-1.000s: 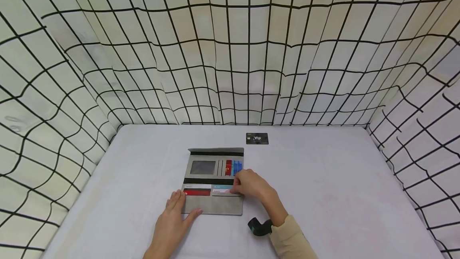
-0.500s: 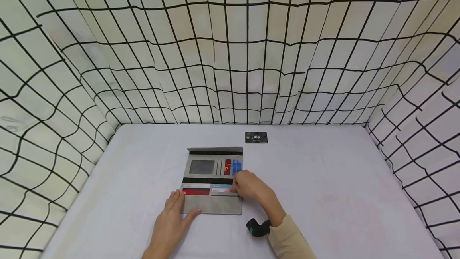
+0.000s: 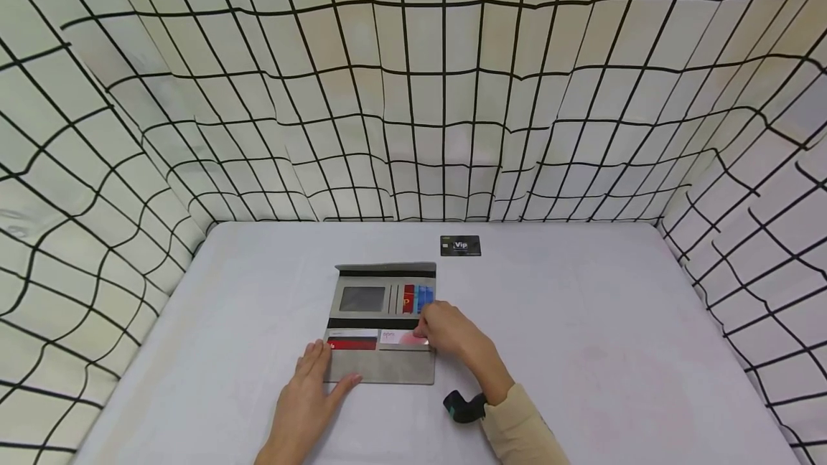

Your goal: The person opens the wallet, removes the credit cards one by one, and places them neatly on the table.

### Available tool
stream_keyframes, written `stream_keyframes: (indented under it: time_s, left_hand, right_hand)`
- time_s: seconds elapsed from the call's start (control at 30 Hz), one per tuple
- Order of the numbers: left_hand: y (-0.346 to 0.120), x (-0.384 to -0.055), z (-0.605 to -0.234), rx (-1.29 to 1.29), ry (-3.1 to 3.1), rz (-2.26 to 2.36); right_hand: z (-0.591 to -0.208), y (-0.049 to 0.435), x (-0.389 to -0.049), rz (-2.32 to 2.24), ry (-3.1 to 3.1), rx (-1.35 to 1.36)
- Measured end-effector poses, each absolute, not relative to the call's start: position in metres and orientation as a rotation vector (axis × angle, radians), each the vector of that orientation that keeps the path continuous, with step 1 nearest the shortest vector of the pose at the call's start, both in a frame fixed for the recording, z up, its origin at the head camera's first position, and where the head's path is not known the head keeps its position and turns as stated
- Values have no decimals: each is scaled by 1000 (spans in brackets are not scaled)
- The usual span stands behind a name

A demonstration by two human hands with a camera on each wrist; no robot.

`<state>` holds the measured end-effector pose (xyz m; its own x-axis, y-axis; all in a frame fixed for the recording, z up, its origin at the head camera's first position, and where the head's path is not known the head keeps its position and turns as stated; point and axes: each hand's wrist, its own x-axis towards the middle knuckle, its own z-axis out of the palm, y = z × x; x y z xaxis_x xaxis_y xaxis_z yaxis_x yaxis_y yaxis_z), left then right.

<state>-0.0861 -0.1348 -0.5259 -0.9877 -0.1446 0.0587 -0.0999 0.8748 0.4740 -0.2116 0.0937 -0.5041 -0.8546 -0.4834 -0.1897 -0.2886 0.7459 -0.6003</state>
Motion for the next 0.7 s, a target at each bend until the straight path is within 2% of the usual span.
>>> stream_keyframes:
  time_s: [0.7]
  left_hand:
    - [-135,-86,-526,196,-2962,-742]
  right_hand:
    - [-500,99,-213,-895,2564,-614]
